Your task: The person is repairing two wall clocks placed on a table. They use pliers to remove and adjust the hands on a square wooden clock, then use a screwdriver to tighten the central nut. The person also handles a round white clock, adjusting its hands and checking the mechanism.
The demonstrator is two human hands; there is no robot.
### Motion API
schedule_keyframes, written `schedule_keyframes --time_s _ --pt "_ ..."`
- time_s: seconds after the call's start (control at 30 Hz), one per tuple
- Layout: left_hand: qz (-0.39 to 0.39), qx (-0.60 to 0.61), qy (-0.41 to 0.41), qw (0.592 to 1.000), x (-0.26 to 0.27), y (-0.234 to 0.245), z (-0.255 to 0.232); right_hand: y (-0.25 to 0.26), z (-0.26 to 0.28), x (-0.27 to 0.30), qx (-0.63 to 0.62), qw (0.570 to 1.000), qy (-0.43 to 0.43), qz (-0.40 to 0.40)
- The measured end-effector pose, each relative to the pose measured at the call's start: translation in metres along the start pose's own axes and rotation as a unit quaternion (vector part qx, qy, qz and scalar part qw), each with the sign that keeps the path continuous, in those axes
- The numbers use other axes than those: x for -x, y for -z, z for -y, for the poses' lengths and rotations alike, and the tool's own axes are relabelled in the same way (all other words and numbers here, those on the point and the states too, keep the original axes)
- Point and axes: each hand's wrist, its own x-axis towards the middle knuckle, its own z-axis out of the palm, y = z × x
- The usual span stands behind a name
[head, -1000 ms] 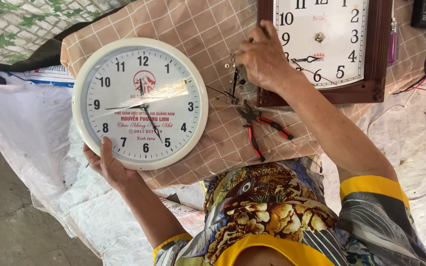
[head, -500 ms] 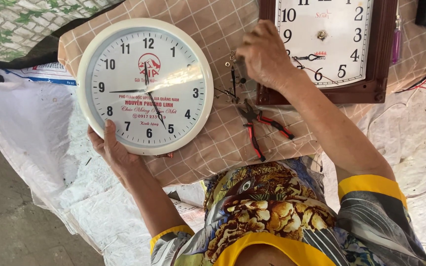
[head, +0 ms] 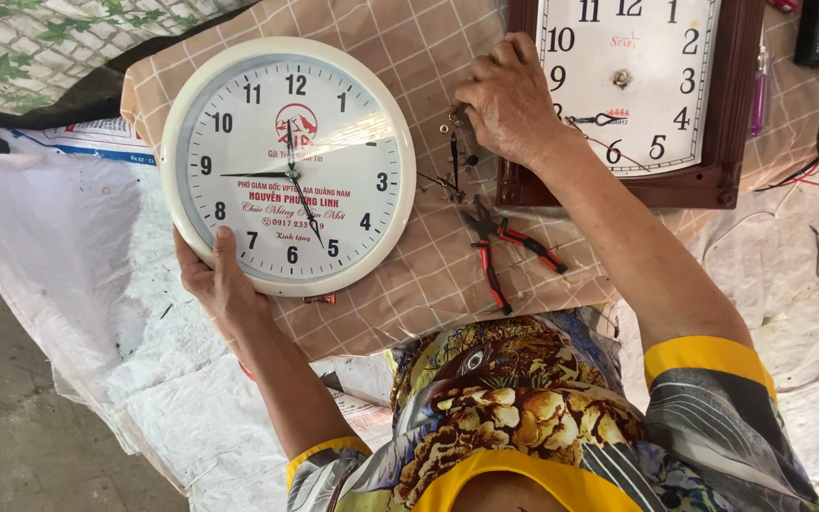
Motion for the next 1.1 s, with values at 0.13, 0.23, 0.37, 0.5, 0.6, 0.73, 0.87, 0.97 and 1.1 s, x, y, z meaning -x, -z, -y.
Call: schedule_keyframes --time_s 0.13,0.23,0.37,0.5,0.6,0.73,0.87,0.97,1.1 --pt "-0.019 -0.019 -0.030 0.999 0.003 0.006 0.016 0.000 0.003 -0.003 0.002 1.000 0.003 -0.015" --pt "-0.041 0.049 -0.081 0.995 0.005 0.002 0.021 -0.006 0.006 -0.007 0.010 1.000 0.002 -0.001" --pt "-0.028 0.102 -0.070 0.992 0.006 0.003 0.023 -0.019 0.009 -0.008 -0.035 0.997 -0.016 0.061" --pt "-0.022 0.117 -0.080 0.990 0.009 0.000 0.018 -0.016 0.006 -0.006 -0.082 0.996 -0.032 0.033" --pt "-0.034 0.122 -0.090 0.988 0.006 0.003 0.027 -0.010 -0.004 -0.005 -0.094 0.995 -0.005 -0.023" --pt "-0.027 0.125 -0.093 0.987 0.006 0.002 0.025 0.002 -0.006 -0.005 -0.063 0.998 -0.012 -0.014" --pt "-0.032 0.123 -0.100 0.987 0.005 0.004 0.028 0.004 -0.002 -0.003 -0.064 0.998 -0.006 0.020" --pt "-0.035 0.119 -0.104 0.987 0.005 0.005 0.030 0.000 -0.001 -0.001 -0.017 0.999 0.016 0.027" --pt "-0.029 0.108 -0.118 0.987 0.006 0.004 0.026 -0.005 0.000 -0.001 0.001 1.000 0.007 0.013"
